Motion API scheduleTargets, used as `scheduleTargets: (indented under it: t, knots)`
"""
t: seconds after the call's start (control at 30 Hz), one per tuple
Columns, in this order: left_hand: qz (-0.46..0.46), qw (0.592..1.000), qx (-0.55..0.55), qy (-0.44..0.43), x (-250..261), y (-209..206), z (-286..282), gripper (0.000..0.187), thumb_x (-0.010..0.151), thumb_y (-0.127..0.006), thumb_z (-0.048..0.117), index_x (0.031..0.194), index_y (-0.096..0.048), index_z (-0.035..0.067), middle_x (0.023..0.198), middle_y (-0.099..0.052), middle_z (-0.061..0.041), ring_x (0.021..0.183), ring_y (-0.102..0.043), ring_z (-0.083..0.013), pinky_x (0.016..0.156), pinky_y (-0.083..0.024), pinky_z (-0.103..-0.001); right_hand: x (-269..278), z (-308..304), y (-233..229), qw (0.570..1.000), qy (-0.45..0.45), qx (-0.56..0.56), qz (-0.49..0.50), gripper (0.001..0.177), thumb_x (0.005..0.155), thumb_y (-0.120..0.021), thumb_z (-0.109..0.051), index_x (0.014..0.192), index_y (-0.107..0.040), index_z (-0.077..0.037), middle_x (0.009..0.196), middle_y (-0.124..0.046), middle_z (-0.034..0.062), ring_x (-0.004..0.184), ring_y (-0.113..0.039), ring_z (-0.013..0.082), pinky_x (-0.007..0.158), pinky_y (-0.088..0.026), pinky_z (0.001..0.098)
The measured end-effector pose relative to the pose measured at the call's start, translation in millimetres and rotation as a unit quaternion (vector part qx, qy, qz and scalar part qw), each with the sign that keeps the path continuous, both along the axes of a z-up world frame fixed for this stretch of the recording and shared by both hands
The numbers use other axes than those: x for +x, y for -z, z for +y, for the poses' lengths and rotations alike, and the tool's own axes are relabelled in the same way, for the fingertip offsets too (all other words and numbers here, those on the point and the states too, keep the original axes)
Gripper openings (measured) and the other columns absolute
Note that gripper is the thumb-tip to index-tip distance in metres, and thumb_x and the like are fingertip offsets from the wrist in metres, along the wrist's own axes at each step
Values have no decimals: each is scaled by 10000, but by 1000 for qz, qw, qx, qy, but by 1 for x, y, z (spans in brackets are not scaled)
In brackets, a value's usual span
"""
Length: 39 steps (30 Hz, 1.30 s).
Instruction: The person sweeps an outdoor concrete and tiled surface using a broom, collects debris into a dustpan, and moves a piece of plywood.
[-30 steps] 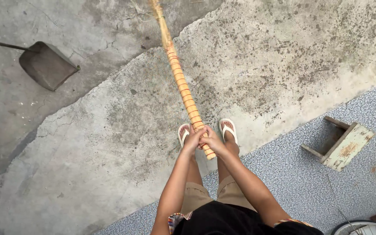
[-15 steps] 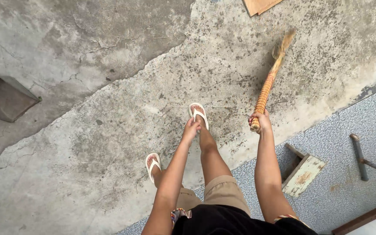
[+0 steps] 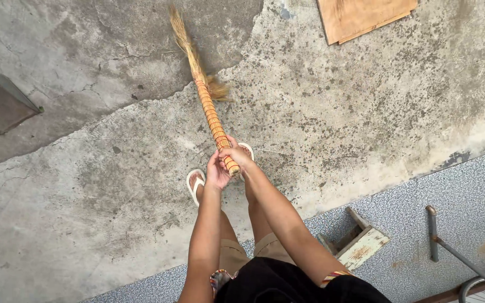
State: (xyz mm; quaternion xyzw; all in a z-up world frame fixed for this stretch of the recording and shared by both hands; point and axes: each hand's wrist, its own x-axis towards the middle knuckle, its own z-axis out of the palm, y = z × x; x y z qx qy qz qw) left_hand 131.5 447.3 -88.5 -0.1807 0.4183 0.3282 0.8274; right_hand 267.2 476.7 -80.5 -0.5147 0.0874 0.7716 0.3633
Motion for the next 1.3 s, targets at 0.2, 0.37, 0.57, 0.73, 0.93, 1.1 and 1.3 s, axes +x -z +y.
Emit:
scheduleTargets:
  t: [0.2, 0.37, 0.57, 0.73, 0.93, 1.1, 1.3]
  knots:
    - [-112, 980, 62, 149, 64, -35, 21, 484, 969, -565, 363, 1345, -519, 61, 1134, -671, -203, 1085, -683, -337, 946, -583, -479, 47, -51, -117, 997, 25, 58, -34, 961, 796, -583, 28, 1642, -197, -214, 1041, -647, 187, 596, -663, 268, 459, -564, 366]
    - [-47, 943, 31, 329, 144, -17, -15, 499, 962, -681, 422, 1285, -587, 53, 1030, -682, -113, 865, -683, -217, 719, -591, -383, 108, -70, -122, 987, -26, -106, -115, 1142, 772, -585, 93, 1566, 30, -451, 897, -593, 186, 556, -623, 276, 445, -569, 433]
    - [-35, 937, -57, 342, 90, 25, 39, 440, 891, -727, 388, 1188, -646, 74, 971, -696, -124, 783, -700, -240, 637, -603, -425, 28, -44, -10, 977, 47, -84, -190, 824, 793, -575, 62, 1520, -225, -108, 951, -587, 194, 537, -629, 286, 373, -560, 412]
    - [123, 953, -91, 261, -102, 34, 66, 390, 883, -730, 311, 1196, -672, 86, 972, -719, -122, 773, -704, -247, 608, -594, -423, -149, -10, 8, 992, -22, -103, -66, 1041, 764, -562, 37, 1590, -50, -336, 1043, -620, 222, 506, -621, 276, 394, -543, 414]
    - [345, 896, 63, 273, -197, 26, 141, 379, 971, -656, 261, 1091, -680, -99, 865, -691, -171, 698, -661, -259, 548, -526, -385, -213, 74, -2, 993, -47, -10, 110, 1005, 847, -571, 2, 1673, -113, -344, 898, -574, 226, 518, -623, 229, 428, -562, 360]
    - [260, 910, 157, 282, -194, -42, 116, 387, 939, -625, 304, 1195, -641, 14, 967, -740, -81, 829, -720, -159, 688, -592, -292, -216, 58, -103, 997, -67, 5, -28, 1032, 802, -524, 55, 1616, -81, -399, 922, -651, 167, 512, -625, 211, 426, -550, 344]
    - [211, 903, 73, 368, -174, -31, 90, 485, 978, -664, 328, 1250, -680, -73, 979, -731, -171, 807, -699, -232, 626, -562, -325, -214, 28, -76, 995, -16, -85, -44, 945, 838, -513, -2, 1595, -94, -383, 791, -611, 169, 491, -623, 223, 409, -555, 362]
